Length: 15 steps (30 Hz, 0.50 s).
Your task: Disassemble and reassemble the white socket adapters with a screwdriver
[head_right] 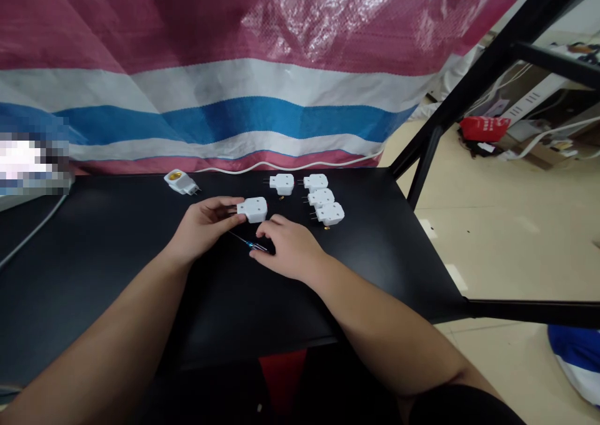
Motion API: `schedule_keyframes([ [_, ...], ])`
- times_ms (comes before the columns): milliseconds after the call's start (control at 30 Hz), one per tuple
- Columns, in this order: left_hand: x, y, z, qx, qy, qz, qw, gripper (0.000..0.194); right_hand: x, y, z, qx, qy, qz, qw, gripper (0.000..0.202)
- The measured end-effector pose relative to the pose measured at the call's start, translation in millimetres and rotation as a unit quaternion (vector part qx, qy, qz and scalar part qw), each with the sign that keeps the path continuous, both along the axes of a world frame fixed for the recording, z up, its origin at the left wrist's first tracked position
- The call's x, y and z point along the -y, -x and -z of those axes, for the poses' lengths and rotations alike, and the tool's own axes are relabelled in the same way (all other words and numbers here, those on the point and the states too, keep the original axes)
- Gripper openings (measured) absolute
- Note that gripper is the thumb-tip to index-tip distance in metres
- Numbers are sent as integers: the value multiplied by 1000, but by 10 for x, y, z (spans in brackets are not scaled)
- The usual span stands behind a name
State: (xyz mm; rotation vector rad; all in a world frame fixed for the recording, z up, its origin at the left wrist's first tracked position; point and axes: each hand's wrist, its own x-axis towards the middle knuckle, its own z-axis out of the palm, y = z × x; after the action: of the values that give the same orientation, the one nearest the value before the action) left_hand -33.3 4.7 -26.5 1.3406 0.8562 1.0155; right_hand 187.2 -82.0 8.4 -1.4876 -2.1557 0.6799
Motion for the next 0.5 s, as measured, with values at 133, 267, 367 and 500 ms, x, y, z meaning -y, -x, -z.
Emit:
schedule_keyframes([
  [133,-38,-65,3,-35,2,13,999,52,13,28,2,64,24,-39,997,14],
  [267,-130,-203,-60,-100,-8,48,994,48,12,36,20,68,19,-69,995,9],
  [367,-232,-318,-87,-144,-38,76,986,42,11,26,11,74,21,-78,994,10],
  [500,-344,-462,-91,-184,-101,75,975,36,17,23,-16,72,21,-61,995,30],
])
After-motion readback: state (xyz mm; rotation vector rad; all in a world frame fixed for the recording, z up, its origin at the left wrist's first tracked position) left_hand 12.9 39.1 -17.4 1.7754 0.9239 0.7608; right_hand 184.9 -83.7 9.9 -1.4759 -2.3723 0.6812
